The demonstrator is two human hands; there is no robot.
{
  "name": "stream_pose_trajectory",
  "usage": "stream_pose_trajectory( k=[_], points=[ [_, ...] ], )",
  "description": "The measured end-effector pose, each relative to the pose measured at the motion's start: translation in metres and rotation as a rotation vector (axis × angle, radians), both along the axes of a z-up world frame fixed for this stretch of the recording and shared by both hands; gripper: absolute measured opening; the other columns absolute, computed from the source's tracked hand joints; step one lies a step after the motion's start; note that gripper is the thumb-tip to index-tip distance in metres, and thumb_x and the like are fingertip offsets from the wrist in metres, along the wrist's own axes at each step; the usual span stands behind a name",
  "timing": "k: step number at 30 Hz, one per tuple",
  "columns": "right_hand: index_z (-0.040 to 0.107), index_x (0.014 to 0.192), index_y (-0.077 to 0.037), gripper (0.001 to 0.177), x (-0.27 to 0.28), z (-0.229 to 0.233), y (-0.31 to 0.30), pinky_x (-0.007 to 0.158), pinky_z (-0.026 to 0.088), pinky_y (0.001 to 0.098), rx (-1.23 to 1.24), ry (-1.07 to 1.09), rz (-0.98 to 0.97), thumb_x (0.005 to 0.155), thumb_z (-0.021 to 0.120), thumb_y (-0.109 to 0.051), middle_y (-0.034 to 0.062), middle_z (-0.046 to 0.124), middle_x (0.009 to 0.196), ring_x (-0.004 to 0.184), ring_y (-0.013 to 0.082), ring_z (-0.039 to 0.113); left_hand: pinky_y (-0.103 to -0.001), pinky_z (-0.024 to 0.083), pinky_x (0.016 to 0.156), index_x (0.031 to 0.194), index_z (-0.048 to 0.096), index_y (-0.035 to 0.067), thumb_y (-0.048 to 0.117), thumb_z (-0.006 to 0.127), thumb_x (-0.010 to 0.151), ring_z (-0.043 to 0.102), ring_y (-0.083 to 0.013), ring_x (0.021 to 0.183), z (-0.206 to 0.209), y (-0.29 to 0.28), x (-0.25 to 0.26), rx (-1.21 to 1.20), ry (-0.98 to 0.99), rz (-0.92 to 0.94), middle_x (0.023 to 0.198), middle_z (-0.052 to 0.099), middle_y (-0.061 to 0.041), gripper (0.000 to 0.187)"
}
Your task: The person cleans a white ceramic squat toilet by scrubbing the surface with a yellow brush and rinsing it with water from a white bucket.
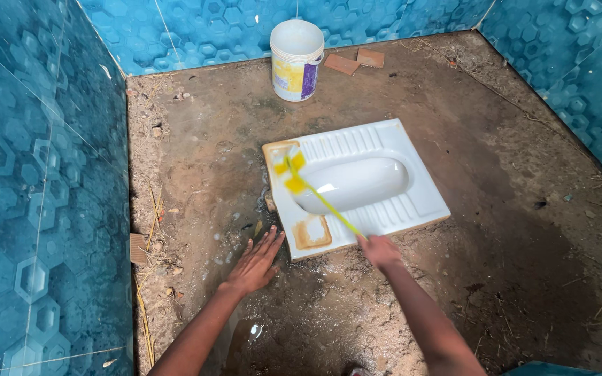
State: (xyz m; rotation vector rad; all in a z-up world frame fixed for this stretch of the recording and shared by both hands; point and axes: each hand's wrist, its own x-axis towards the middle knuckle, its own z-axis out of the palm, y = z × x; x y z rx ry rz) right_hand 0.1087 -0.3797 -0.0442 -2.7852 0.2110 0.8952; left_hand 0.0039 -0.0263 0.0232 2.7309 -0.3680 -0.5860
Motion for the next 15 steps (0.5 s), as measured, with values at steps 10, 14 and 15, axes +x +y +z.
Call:
stream_pose_trajectory(
  k=[10, 14, 15],
  points=[
    [0.071, 0.11, -0.01, 0.074, 0.001, 0.02, 0.004, 0.076, 0.054, 0.0382, 0.0, -0.077, 0.147, 0.105, 0.021, -0.065, 0.0036, 0.067, 0.082, 0.074, 0.0152, 0.06, -0.053, 0.008, 0.128, 0.162, -0.002, 0.019, 0.023, 0.066, 0.096, 0.01, -0.0252, 0.157, 0.0, 0.026, -0.01, -0.031, -0.038, 0.04, 0.172, -0.007, -0.009, 0.095],
    [0.051, 0.144, -0.019, 0.074, -0.024, 0.02, -0.072, 0.054, 0.05, 0.0349, -0.149, 0.03, 0.241, 0.098, 0.023, -0.07, 0.0022, 0.058, 0.076, 0.058, 0.0129, 0.051, -0.053, 0.01, 0.128, 0.163, -0.001, 0.018, 0.02, 0.066, 0.094, 0.01, -0.0257, 0.158, -0.001, 0.032, -0.005, -0.043, -0.063, 0.068, 0.172, -0.005, -0.009, 0.095],
    [0.052, 0.144, -0.018, 0.075, -0.03, 0.019, -0.095, 0.056, 0.052, 0.0346, -0.168, 0.051, 0.28, 0.098, 0.023, -0.07, 0.0016, 0.059, 0.077, 0.06, 0.0125, 0.054, -0.052, 0.01, 0.128, 0.163, 0.001, 0.018, 0.019, 0.066, 0.094, 0.01, -0.0258, 0.158, -0.001, 0.032, -0.005, -0.048, -0.074, 0.078, 0.173, -0.004, -0.009, 0.095]
  ],
)
